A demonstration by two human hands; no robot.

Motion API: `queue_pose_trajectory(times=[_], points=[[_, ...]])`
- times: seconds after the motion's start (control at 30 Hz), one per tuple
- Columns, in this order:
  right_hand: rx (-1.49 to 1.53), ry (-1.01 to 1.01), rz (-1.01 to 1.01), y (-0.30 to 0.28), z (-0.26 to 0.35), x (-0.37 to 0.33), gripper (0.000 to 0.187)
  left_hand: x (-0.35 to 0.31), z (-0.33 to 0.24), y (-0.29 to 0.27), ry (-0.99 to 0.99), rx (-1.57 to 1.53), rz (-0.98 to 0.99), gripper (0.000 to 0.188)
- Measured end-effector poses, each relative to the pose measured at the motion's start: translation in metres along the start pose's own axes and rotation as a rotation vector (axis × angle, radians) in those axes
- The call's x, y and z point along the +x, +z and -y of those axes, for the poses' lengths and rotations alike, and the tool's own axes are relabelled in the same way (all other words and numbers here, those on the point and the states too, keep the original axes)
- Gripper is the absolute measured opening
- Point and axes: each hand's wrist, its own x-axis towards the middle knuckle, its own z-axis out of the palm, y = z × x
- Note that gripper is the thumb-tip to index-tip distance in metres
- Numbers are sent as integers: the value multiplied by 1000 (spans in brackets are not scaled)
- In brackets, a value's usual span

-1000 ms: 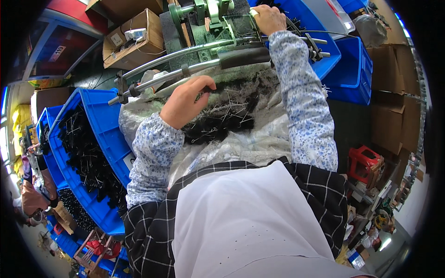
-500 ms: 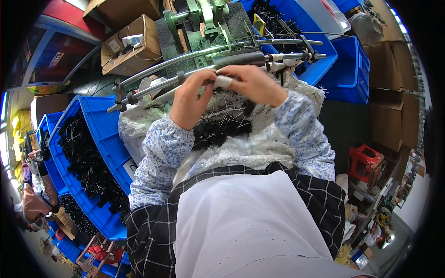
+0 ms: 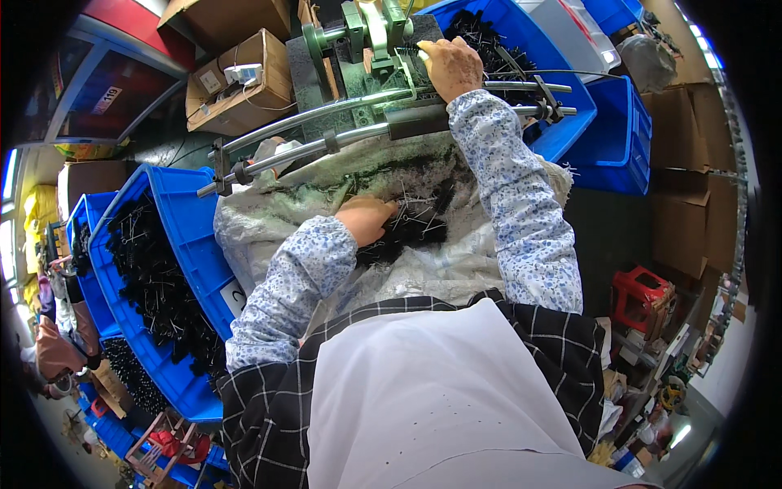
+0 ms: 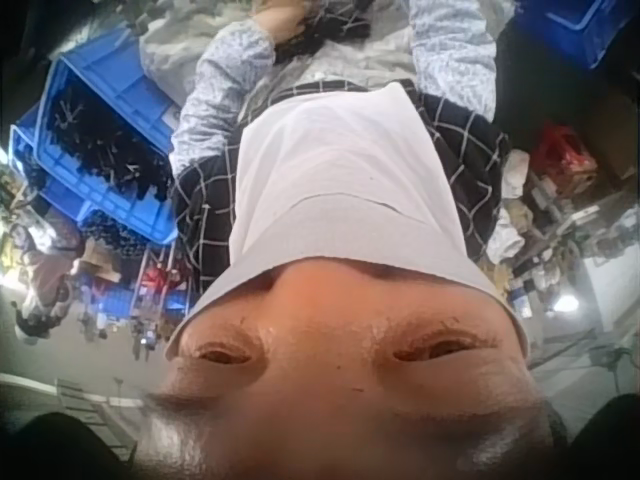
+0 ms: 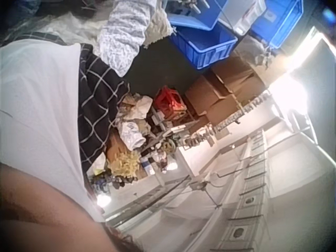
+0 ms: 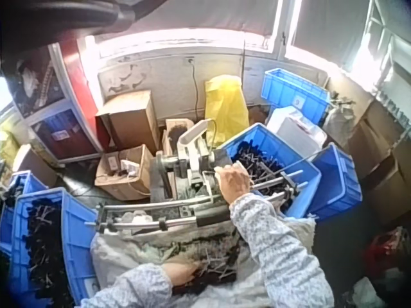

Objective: The person operates a green benchtop machine to process small black components. They pick up the components from a white sack, feed them into the machine's mechanism, and then place the processed items into a blue plastic bin. The person repeats this cycle continuously, occasionally adjusting the pile of components in the sack.

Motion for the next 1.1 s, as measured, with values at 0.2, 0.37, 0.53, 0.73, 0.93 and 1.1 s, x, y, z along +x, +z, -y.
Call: queue_pose_trajectory(times=[0.2, 0.37, 0.53, 0.73, 0.93, 1.1], points=[[79, -41, -36, 4, -2, 0, 19, -1, 1, 2, 36, -31, -94, 34], [105, -53, 21, 17, -9, 10, 22, -22, -2, -17, 86, -177, -330, 29], [48, -38, 45, 7, -9, 7, 29, -41, -8, -43, 158, -271, -504, 25], [71, 124, 73, 4, -13, -7, 37, -53, -5, -56, 201, -329, -633, 25], [145, 105, 105, 2, 29, 1, 30, -48, -8, -54, 220, -389, -634, 24], [38, 64, -13, 9, 51, 2, 11, -47, -11, -58, 210, -421, -602, 25]])
